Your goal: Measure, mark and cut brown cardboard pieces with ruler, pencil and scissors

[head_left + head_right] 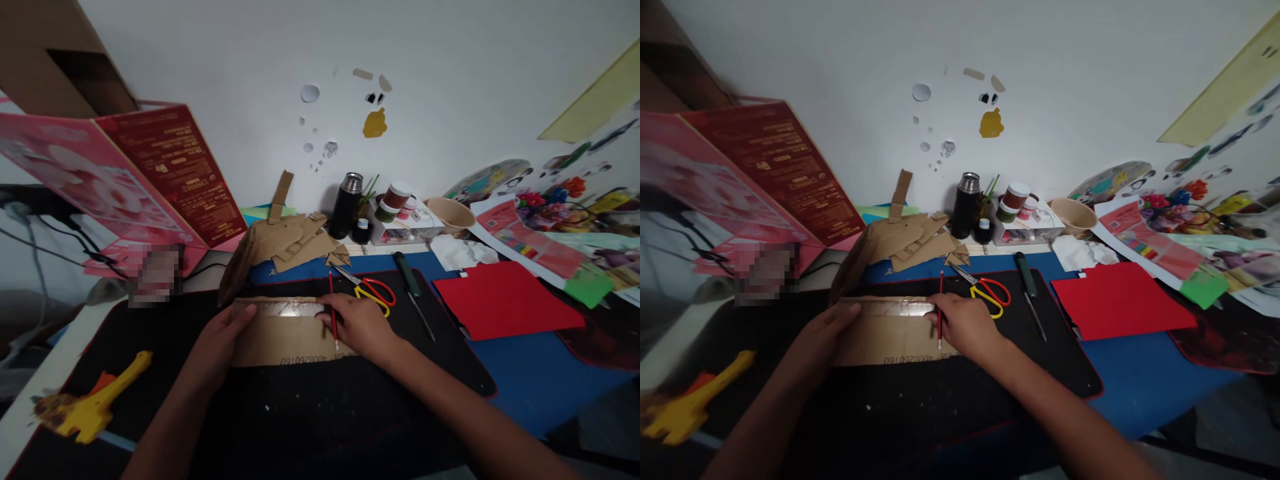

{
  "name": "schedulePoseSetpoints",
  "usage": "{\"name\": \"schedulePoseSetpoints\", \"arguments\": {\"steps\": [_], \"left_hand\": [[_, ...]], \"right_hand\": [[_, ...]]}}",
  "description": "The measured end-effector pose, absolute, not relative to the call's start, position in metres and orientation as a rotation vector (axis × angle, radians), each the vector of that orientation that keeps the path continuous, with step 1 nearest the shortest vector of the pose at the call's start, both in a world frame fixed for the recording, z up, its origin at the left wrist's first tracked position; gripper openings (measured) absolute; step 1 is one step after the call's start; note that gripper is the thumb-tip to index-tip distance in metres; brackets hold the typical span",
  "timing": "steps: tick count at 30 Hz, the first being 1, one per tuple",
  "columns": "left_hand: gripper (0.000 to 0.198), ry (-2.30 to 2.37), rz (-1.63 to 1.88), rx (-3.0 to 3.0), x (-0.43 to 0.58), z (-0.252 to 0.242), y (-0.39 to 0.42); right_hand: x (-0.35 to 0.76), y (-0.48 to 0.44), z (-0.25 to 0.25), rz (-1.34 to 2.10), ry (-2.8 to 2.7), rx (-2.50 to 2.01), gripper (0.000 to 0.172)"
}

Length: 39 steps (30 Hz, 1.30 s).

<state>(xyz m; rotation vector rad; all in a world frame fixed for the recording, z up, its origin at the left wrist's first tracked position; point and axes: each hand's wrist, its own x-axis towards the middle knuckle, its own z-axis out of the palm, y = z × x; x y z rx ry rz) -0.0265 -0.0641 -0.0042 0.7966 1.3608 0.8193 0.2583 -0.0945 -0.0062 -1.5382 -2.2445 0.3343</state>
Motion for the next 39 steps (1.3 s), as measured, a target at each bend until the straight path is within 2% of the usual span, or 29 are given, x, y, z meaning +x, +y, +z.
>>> {"name": "schedulePoseSetpoints", "arguments": {"steps": [8, 16, 22, 25, 28, 30, 32, 34, 39], "left_hand": [[0.052, 1.375, 0.792, 0.861, -0.027, -0.006, -0.063], [0.075, 1.404, 0.758, 1.041, -0.035, -0.003, -0.07], [0.085, 1.538, 0.779, 1.173, -0.05, -0.016, -0.08], [0.078, 1.77, 0.984, 1.452, -0.058, -0.018, -0.087], [0.06, 1.915, 1.095, 1.729, -0.054, -0.014, -0.102], [0.042, 1.837, 1.023, 1.892, -0.043, -0.014, -0.114], [0.032, 1.565, 0.869, 2.155, -0.028, -0.02, -0.125], [0.032, 1.421, 0.668, 2.315, -0.014, -0.031, -0.134], [0.054, 1.331, 0.54, 2.597, -0.003, -0.059, -0.137]], "right_hand": [[0.252, -0.095, -0.014, 0.426, -2.177, -1.647, 0.022], [0.253, -0.1, -0.014, 0.577, -2.122, -1.574, 0.023], [0.251, -0.108, -0.02, 0.489, -2.237, -1.627, 0.017], [0.25, -0.11, -0.025, 0.498, -2.262, -1.565, 0.016], [0.25, -0.112, -0.03, 0.527, -2.249, -1.484, 0.015], [0.25, -0.113, -0.032, 0.556, -2.214, -1.444, 0.014], [0.251, -0.115, -0.034, 0.583, -2.143, -1.42, 0.012], [0.254, -0.115, -0.034, 0.599, -2.035, -1.397, 0.01], [0.268, -0.111, -0.032, 0.653, -1.633, -1.362, 0.01]]}}
